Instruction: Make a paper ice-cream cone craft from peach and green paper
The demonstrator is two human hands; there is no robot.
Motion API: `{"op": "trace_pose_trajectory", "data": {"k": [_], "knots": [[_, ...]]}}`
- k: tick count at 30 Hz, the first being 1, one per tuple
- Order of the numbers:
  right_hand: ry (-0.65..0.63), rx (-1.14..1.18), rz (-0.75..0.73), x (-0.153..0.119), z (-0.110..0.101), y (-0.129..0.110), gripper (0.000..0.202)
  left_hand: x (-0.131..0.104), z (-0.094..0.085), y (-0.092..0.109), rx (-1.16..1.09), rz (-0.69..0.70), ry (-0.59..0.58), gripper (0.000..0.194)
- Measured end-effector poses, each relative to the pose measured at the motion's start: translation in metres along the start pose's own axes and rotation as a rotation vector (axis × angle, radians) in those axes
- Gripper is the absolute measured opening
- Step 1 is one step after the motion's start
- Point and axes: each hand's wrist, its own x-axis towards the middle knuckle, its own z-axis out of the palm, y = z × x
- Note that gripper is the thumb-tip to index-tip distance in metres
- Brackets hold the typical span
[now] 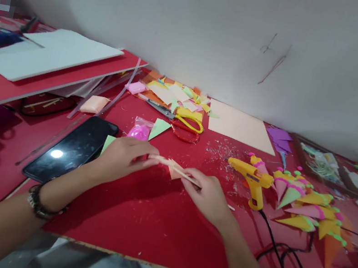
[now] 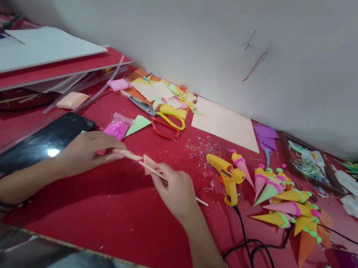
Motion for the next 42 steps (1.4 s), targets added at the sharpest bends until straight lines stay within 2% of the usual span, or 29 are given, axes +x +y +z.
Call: {"op": "trace_pose_trajectory", "data": {"k": [3,7,10,16,20,23,27,30,34,38,42], "knots": [[0.060,-0.077,0.088,0.002,0.004,0.005,0.033,0.004,-0.002,0.002,-0.014,-0.259,-0.011,0.031],[-0.003,-0.163,0.115,0.006,0.009,0.009,0.032,0.005,0.004,-0.002,0.059,-0.412,-0.141,0.034],[-0.016,-0.151,0.106,0.008,0.010,0.010,0.022,0.004,0.007,-0.005,0.132,-0.432,-0.207,0.034],[0.009,-0.087,0.121,0.006,0.008,0.012,0.014,0.003,0.009,-0.003,0.291,-0.474,-0.239,0.045],[-0.003,0.018,0.121,0.006,0.008,0.012,0.018,0.004,0.011,0.000,0.309,-0.428,-0.119,0.045],[-0.009,0.178,0.123,0.005,0.007,0.008,0.019,0.003,0.012,0.004,0.180,-0.340,-0.073,0.037],[-0.024,0.375,0.086,0.004,0.003,-0.003,0.014,0.000,0.015,0.014,-0.045,-0.119,-0.202,0.033],[-0.060,0.403,0.048,0.002,0.000,-0.011,0.014,-0.001,0.019,0.024,-0.184,-0.056,-0.301,0.032],[-0.106,0.360,0.009,0.001,-0.001,-0.016,0.019,0.000,0.024,0.029,-0.424,-0.119,-0.307,0.032],[-0.004,0.246,0.023,0.000,0.003,-0.016,0.022,0.000,0.025,0.027,-0.562,-0.277,-0.228,0.032],[0.005,0.041,-0.001,0.000,0.006,-0.015,0.027,0.001,0.022,0.026,-0.674,-0.360,-0.228,0.029]]}}
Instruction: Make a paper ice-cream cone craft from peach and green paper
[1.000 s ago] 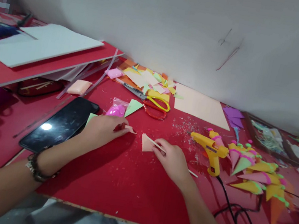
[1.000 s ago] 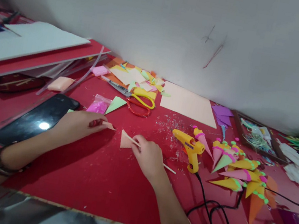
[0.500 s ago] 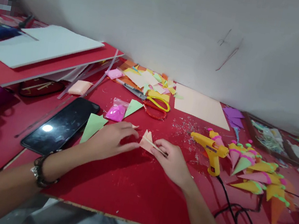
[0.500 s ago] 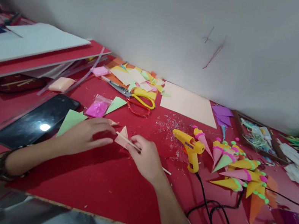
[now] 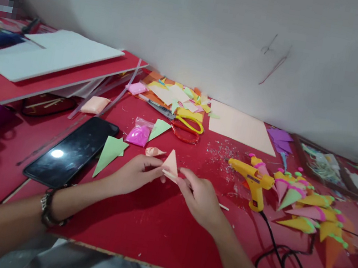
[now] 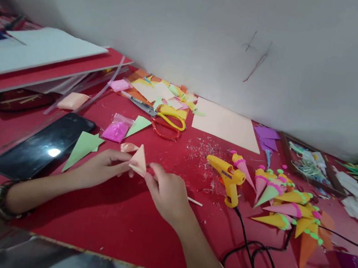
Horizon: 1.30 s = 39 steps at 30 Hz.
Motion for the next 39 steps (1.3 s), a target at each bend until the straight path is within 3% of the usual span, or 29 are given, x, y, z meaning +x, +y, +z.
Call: {"op": "trace_pose_trajectory", "data": {"k": [4,13,24,39], "knots": [[0.004,-0.094,-0.009,0.0007,0.0018,0.0006,0.030,0.0006,-0.0006,0.0039,-0.105,-0.004,-0.054,0.024],[0.009,-0.076,0.014,0.0020,0.0062,0.0012,0.034,0.0003,0.0066,0.0001,-0.198,-0.043,-0.157,0.025],[-0.032,-0.029,0.003,0.0017,0.0053,0.0009,0.039,0.0012,0.0066,0.0005,-0.279,-0.052,-0.114,0.026],[-0.100,0.088,-0.056,0.0017,0.0021,-0.0001,0.027,-0.0046,0.0068,0.0025,0.039,0.004,-0.065,0.038]]}}
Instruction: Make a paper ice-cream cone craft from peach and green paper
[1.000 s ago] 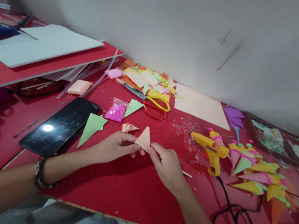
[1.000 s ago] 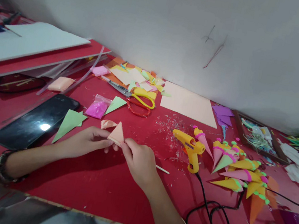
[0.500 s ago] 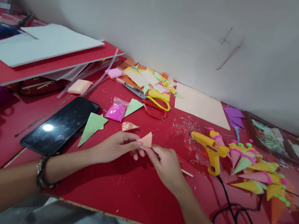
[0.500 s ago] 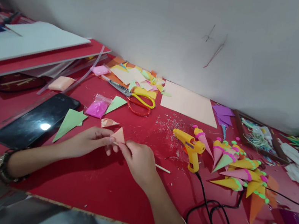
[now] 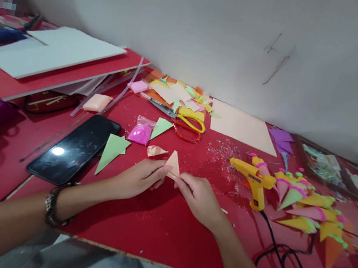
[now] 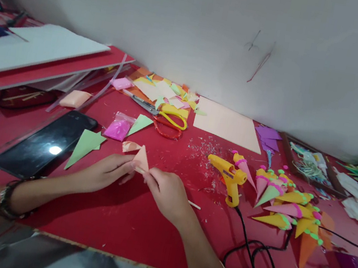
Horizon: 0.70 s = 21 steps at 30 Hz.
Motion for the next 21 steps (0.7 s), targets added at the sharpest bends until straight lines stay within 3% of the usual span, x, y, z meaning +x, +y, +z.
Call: {"op": "trace_pose_trajectory", "data": {"k": [10,21], "knots": [[-0.013,-0.014,-0.009,-0.0002,0.0013,0.0000,0.028,0.0003,-0.0007,-0.0037,-0.063,-0.019,-0.045,0.035],[0.034,-0.372,-0.017,-0.0009,0.0082,-0.0015,0.028,0.0036,-0.0022,-0.0040,-0.230,-0.058,-0.110,0.035]]}}
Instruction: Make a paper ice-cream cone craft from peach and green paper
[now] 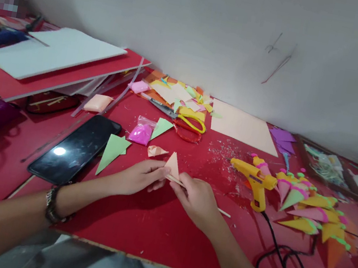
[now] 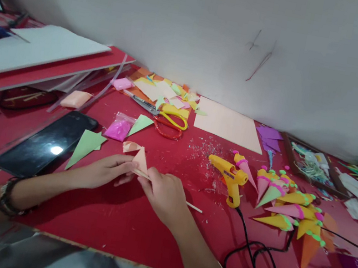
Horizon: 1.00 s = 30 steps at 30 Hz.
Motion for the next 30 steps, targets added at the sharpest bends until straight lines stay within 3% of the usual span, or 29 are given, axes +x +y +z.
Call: {"op": "trace_pose_trajectory", "data": {"k": [7,12,15,19,21,30], "knots": [[0.042,-0.044,-0.047,-0.001,-0.002,-0.002,0.032,0.000,0.000,0.000,-0.037,-0.011,-0.015,0.034],[0.004,0.192,-0.046,-0.002,-0.002,0.001,0.032,-0.001,0.001,-0.003,0.056,-0.004,0.004,0.037],[-0.038,0.365,-0.040,-0.002,-0.005,0.001,0.032,-0.003,-0.001,-0.003,0.144,0.081,0.001,0.037],[-0.098,0.523,-0.047,-0.001,-0.009,0.000,0.033,-0.004,-0.004,-0.002,0.292,0.279,-0.024,0.022],[-0.124,0.565,-0.047,-0.002,-0.011,0.000,0.034,-0.004,-0.005,-0.002,0.366,0.300,-0.025,0.023],[-0.162,0.517,-0.119,-0.004,-0.010,-0.001,0.035,-0.003,-0.002,-0.005,0.360,0.279,-0.105,0.034]]}}
